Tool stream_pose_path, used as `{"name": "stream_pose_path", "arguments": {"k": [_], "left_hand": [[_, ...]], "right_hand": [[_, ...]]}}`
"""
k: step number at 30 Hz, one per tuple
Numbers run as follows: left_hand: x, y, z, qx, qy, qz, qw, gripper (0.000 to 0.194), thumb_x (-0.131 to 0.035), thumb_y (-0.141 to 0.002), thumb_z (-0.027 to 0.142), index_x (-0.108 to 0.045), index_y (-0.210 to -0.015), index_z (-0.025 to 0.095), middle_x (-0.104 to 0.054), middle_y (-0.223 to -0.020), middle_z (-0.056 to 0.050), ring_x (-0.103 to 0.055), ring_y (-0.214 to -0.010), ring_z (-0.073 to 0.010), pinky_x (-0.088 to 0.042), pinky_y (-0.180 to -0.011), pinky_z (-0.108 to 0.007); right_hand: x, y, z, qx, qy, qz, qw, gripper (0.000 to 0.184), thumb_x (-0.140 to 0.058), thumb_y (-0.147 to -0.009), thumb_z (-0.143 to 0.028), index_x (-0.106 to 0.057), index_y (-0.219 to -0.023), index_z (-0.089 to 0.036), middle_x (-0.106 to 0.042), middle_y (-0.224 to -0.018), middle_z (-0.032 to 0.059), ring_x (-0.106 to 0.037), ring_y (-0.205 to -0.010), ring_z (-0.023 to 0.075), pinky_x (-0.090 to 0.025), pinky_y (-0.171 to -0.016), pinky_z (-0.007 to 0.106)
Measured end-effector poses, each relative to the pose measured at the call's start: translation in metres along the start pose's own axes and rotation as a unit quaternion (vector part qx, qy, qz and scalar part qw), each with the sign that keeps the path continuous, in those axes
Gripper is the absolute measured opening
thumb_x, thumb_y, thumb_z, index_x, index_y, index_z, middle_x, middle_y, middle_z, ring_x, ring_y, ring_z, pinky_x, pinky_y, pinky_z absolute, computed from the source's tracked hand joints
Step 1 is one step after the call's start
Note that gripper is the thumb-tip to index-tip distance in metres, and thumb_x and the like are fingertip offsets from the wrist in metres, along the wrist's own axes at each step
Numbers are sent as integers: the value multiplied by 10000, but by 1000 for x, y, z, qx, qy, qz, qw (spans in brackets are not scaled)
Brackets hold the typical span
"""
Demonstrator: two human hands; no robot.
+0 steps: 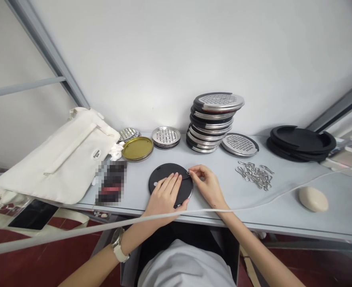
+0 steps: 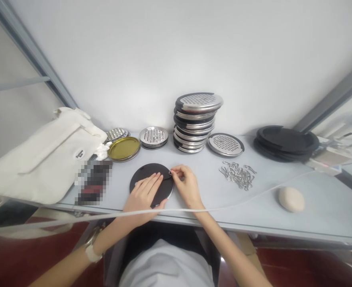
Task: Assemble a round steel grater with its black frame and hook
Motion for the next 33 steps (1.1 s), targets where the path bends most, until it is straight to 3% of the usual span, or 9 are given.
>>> {"name": "stream_pose_path", "arguments": {"k": [9, 14, 22, 33], "left_hand": [[2, -2, 2, -7, -7, 6, 1000, 564, -514, -874, 363, -467, -1346, 58, -515, -1363, -163, -478, -1266, -282, -386, -1030, -409], [2, -1, 2, -12, -13, -5, 1000, 568, -502, -878, 369, -468, -1344, 47, -513, -1368, -154, -464, -1276, -272, -366, -1044, -400], [2, 1, 3, -9, -11, -18, 1000, 576, -492, -889, 379, -447, -1369, 63, -473, -1403, -155, -440, -1299, -265, -347, -1062, -402], [3, 0, 3, -22, 2, 0, 1000, 565, -505, -870, 372, -490, -1326, 40, -518, -1362, -154, -465, -1273, -266, -365, -1039, -391]], "right_hand": [[-2, 6, 2, -10, 6, -31, 999, 193, -543, -883, -326, -649, -927, -171, -648, -739, 30, -588, -681, 171, -458, -690, 293], [-2, 9, 10, -27, -46, -85, 995, 265, -520, -899, -388, -598, -1027, -169, -569, -676, -5, -549, -645, 164, -439, -640, 278], [4, 11, 8, 8, -23, -171, 985, 242, -493, -924, -356, -546, -1077, -175, -450, -666, -44, -445, -613, 132, -382, -602, 254], [5, 14, -1, 42, 46, -160, 985, 229, -474, -926, -304, -537, -1100, -170, -495, -651, -40, -490, -589, 134, -412, -589, 248]]}}
Point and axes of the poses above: each hand's wrist, its own y-axis away from the middle knuckle, its own x-axis out of the back of the hand, z = x × y, the point moved 5 cm from there along -y, towards the middle knuckle
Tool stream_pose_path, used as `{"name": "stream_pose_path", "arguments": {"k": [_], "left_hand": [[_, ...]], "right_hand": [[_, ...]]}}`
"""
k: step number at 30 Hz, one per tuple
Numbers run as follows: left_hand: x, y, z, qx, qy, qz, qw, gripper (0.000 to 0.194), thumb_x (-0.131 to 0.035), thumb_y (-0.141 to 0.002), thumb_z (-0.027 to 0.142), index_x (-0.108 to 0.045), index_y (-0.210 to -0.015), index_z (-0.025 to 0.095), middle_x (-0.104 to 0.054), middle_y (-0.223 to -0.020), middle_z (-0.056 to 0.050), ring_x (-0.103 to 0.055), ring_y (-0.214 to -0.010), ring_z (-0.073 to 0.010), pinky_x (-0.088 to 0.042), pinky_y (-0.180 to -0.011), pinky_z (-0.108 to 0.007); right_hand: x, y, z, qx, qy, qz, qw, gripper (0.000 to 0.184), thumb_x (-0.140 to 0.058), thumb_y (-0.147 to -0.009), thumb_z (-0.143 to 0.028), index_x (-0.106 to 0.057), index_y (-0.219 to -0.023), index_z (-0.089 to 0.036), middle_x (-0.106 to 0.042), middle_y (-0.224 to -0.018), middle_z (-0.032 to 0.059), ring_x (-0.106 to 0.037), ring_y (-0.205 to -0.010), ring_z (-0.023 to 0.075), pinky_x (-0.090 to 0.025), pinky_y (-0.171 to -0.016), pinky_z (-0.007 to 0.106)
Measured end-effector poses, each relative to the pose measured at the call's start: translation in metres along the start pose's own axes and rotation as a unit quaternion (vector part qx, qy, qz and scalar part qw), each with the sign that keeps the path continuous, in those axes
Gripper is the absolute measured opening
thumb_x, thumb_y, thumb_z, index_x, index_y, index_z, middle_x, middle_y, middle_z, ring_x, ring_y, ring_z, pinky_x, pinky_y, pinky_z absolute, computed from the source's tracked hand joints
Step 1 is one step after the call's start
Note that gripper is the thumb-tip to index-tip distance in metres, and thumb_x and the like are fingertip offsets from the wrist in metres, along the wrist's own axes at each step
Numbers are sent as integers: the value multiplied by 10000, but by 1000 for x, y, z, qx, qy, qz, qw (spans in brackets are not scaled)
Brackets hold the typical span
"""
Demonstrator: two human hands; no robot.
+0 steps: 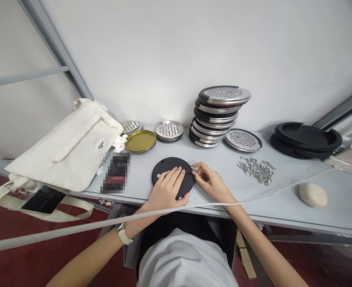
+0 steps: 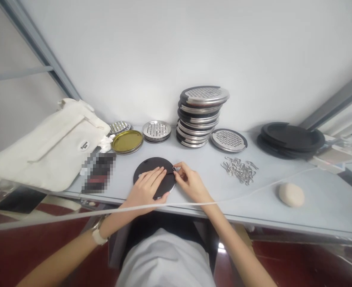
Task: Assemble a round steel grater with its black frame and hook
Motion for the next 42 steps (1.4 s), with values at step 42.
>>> {"name": "stream_pose_path", "arguments": {"k": [42], "left_hand": [[2, 0, 0, 4, 0, -10, 1000, 551, -499, -869, 350, -470, -1335, 57, -516, -1361, -159, -462, -1279, -286, -384, -1040, -408]], "right_hand": [[-2, 0, -5, 48, 81, 20, 995, 242, -420, -936, -271, -550, -1125, -194, -609, -755, 39, -595, -685, 204, -482, -645, 312]]}}
Point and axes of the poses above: each hand's wrist, its own y-axis away from the middle knuckle, its own x-axis out of the back of the hand, z = x × y, the point moved 5 cm from there along -y, towards the middle knuckle
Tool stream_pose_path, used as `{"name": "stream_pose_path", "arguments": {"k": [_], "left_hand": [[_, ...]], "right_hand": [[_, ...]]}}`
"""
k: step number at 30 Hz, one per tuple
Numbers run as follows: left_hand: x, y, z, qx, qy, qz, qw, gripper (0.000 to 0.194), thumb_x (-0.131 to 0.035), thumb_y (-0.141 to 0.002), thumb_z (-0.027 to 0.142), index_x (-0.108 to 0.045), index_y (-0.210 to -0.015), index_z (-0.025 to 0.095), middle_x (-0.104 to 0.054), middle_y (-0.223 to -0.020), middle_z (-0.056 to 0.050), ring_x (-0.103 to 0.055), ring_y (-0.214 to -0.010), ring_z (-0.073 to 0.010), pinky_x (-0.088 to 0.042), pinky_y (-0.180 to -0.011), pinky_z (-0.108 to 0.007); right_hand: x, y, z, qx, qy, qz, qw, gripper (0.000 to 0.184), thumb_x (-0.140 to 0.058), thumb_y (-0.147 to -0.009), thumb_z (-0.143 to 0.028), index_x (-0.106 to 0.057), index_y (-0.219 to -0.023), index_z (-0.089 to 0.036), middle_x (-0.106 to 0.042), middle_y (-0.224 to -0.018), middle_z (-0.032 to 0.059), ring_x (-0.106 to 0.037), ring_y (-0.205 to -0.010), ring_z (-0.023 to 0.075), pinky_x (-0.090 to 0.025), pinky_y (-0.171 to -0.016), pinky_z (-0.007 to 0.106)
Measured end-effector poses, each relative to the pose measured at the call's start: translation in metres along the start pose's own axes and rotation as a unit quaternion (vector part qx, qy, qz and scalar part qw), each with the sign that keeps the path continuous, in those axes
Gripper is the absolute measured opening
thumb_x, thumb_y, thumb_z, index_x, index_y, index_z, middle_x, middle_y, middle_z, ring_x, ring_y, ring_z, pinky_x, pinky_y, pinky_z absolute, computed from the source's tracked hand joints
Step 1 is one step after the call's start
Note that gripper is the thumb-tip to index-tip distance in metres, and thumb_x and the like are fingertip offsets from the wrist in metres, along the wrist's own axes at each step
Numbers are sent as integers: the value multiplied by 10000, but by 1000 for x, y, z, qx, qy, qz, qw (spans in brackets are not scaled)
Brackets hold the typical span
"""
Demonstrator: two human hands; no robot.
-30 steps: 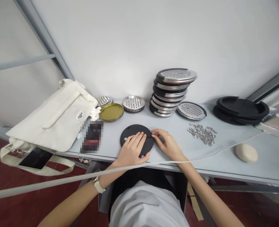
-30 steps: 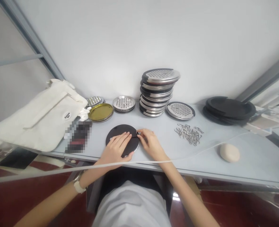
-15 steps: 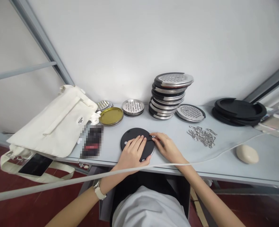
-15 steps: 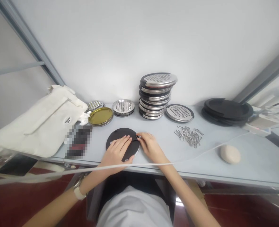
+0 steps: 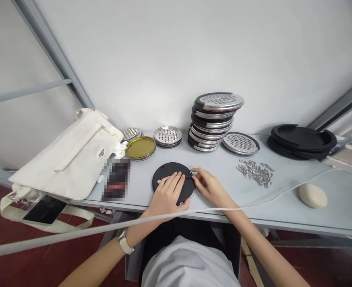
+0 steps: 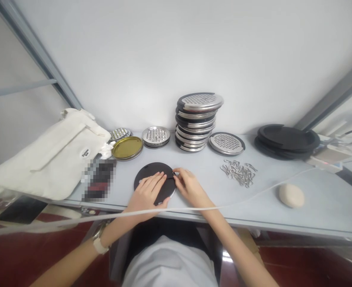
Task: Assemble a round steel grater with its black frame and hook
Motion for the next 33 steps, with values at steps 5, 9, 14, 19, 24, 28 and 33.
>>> {"name": "stream_pose_path", "arguments": {"k": [5, 9, 14, 19, 24, 28, 33], "left_hand": [[-2, 1, 0, 8, 1, -14, 1000, 549, -497, -874, 345, -469, -1338, 51, -493, -1382, -163, -449, -1289, -292, -363, -1060, -418], [-4, 2, -2, 14, 10, -3, 1000, 556, -521, -864, 360, -461, -1352, 100, -504, -1374, -155, -462, -1279, -292, -381, -1038, -439], [-1, 1, -1, -3, 8, 2, 1000, 552, -514, -872, 345, -457, -1353, 80, -509, -1371, -148, -457, -1284, -274, -379, -1040, -418], [1, -1, 0, -5, -1, 2, 1000, 540, -498, -879, 343, -471, -1338, 60, -519, -1358, -164, -476, -1266, -280, -394, -1023, -421], [1, -1, 0, -10, 3, -1, 1000, 552, -502, -879, 361, -468, -1343, 62, -522, -1351, -172, -481, -1261, -286, -403, -1016, -424], [-2, 1, -2, -5, 0, -11, 1000, 564, -502, -879, 359, -454, -1355, 61, -508, -1366, -172, -466, -1272, -289, -394, -1022, -439], [-4, 1, -3, 2, 3, -19, 1000, 571, -513, -868, 353, -455, -1358, 66, -500, -1374, -167, -474, -1263, -296, -385, -1030, -442]], "right_hand": [[0, 0, -1, -7, -6, -7, 1000, 239, -399, -938, -276, -534, -1117, -191, -582, -704, 18, -569, -623, 185, -469, -607, 293], [0, 1, -2, -8, -7, -8, 1000, 232, -406, -933, -267, -523, -1116, -185, -567, -676, 2, -552, -599, 169, -464, -595, 276], [-1, 0, -4, -9, -5, -8, 1000, 219, -401, -936, -264, -518, -1105, -189, -563, -672, -3, -548, -584, 166, -461, -596, 271], [-1, 0, -3, -5, -17, -10, 1000, 217, -396, -936, -264, -507, -1105, -185, -562, -675, -1, -541, -574, 165, -456, -593, 270], [0, -1, -5, 4, -27, -10, 1000, 200, -398, -932, -251, -501, -1093, -191, -547, -673, -9, -532, -567, 160, -446, -583, 261], [0, 0, -5, 3, -38, -11, 999, 203, -399, -932, -264, -497, -1096, -196, -515, -635, -31, -515, -545, 157, -433, -573, 254], [-2, 0, -3, -2, -39, -19, 999, 201, -390, -939, -244, -478, -1111, -189, -453, -624, -50, -491, -546, 144, -416, -572, 240]]}}
Point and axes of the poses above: each hand's wrist, its own y-axis away from the middle knuckle, its own x-axis out of the back of the hand, z = x × y, the point moved 5 cm from there along -y, towards the middle knuckle
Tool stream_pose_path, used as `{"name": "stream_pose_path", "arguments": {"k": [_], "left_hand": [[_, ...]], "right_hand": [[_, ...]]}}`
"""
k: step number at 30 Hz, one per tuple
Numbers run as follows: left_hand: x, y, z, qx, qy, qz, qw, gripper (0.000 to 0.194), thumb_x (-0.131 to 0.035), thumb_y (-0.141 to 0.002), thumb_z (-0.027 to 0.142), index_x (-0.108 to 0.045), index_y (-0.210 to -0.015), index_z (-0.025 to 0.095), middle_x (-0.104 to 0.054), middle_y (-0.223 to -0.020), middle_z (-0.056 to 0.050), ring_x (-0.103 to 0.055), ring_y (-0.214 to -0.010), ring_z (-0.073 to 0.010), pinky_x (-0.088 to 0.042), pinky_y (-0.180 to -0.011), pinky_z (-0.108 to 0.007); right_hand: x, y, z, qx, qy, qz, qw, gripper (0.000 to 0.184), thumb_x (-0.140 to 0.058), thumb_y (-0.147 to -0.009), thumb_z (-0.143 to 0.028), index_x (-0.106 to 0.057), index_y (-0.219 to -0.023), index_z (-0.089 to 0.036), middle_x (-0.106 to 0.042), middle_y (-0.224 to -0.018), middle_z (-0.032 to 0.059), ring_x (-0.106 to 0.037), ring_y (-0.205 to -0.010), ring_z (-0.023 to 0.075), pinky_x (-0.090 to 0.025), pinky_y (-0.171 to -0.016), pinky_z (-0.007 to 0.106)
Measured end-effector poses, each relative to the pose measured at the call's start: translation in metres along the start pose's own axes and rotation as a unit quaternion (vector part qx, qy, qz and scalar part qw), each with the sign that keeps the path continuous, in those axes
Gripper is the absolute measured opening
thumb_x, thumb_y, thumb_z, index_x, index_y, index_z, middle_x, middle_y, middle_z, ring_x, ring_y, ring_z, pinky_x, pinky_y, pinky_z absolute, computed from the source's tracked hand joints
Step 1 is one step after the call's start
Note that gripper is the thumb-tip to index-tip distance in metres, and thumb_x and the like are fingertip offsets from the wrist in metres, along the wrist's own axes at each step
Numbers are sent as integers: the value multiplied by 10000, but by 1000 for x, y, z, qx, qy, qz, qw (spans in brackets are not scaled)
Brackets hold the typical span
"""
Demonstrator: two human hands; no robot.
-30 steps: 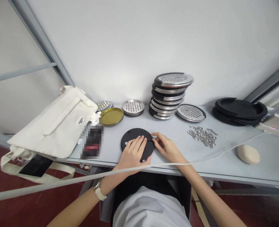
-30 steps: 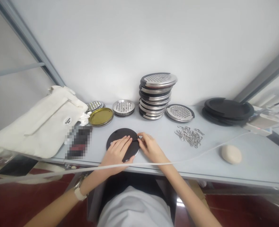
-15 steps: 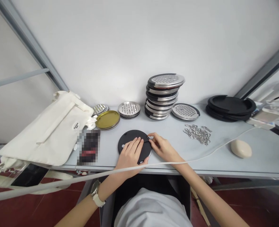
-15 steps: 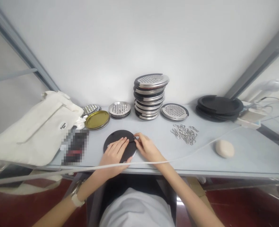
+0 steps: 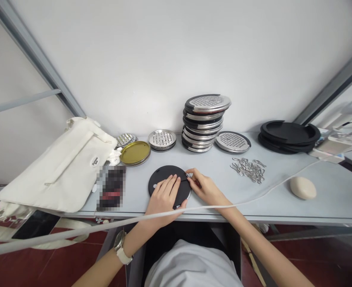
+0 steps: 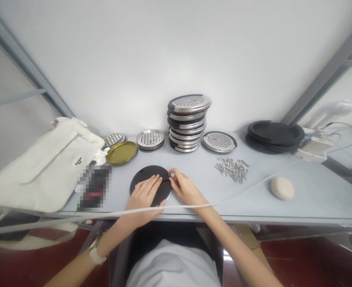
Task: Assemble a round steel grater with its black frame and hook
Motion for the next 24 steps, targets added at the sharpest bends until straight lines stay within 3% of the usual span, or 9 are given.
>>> {"name": "stream_pose_path", "arguments": {"k": [14, 24], "left_hand": [[0, 1, 0, -3, -3, 2, 1000, 572, -520, -860, 357, -460, -1352, 71, -499, -1375, -164, -476, -1259, -303, -384, -1036, -447], [-1, 0, 0, 2, -3, -2, 1000, 579, -509, -871, 370, -450, -1362, 69, -476, -1399, -159, -461, -1273, -299, -369, -1046, -443]], "right_hand": [[-2, 0, 2, 3, 12, 6, 1000, 203, -403, -944, -224, -474, -1127, -174, -446, -639, -47, -503, -558, 141, -433, -586, 242], [-3, 1, 0, 20, 41, 11, 999, 213, -318, -975, -184, -435, -1152, -177, -630, -909, 86, -633, -751, 193, -484, -713, 302]]}}
Point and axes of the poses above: each hand's wrist, its own y-axis away from the middle knuckle, its own x-axis out of the back of the hand, z = x × y, the point moved 5 cm from there along -y, towards the middle knuckle
